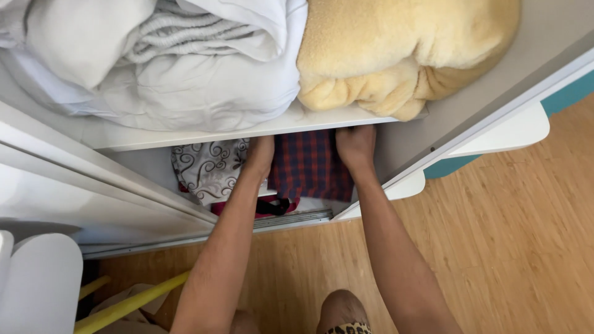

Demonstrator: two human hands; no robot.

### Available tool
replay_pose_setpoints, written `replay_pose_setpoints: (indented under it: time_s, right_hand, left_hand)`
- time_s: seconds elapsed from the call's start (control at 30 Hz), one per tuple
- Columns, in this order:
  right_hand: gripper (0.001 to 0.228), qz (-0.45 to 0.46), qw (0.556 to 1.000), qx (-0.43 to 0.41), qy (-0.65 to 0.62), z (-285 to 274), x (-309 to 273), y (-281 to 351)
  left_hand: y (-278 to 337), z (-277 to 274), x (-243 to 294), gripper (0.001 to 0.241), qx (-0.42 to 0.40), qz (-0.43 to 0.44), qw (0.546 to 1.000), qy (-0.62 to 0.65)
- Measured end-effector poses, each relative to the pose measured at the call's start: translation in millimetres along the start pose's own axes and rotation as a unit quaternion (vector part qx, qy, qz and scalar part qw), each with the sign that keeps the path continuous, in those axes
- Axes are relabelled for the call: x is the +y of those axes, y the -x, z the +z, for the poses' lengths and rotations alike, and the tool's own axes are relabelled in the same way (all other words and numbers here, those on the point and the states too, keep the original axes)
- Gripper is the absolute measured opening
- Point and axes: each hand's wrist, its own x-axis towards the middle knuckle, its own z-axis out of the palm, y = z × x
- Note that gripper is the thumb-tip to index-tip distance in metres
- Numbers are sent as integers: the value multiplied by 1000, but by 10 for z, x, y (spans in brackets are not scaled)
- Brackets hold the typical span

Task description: The person folds a pink shirt and a plaid shirt on a white table, then places them into a wardrobe drawer. They then remove a pillow from a chair and place it on the table, proceeding to remove the pillowcase from the pillow.

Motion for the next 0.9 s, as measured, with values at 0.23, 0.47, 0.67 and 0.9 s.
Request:
replay_pose_setpoints:
  time_s: [0.23,0.47,0.67,0.9]
  right_hand:
    - [32,-119,990,59,40,686,958,-764]
    - [38,-63,984,-3,169,756,949,-787]
    - [37,-81,980,-13,184,493,297,-560]
    - [53,3,991,-93,96,230,-343,-160]
  left_hand:
    - [-356,168,45,56,-32,67,995,-59]
    - [-552,186,-123,37,31,176,938,-297]
    - [-27,270,502,34,88,190,860,-466]
    - [207,507,643,43,-13,251,854,-456]
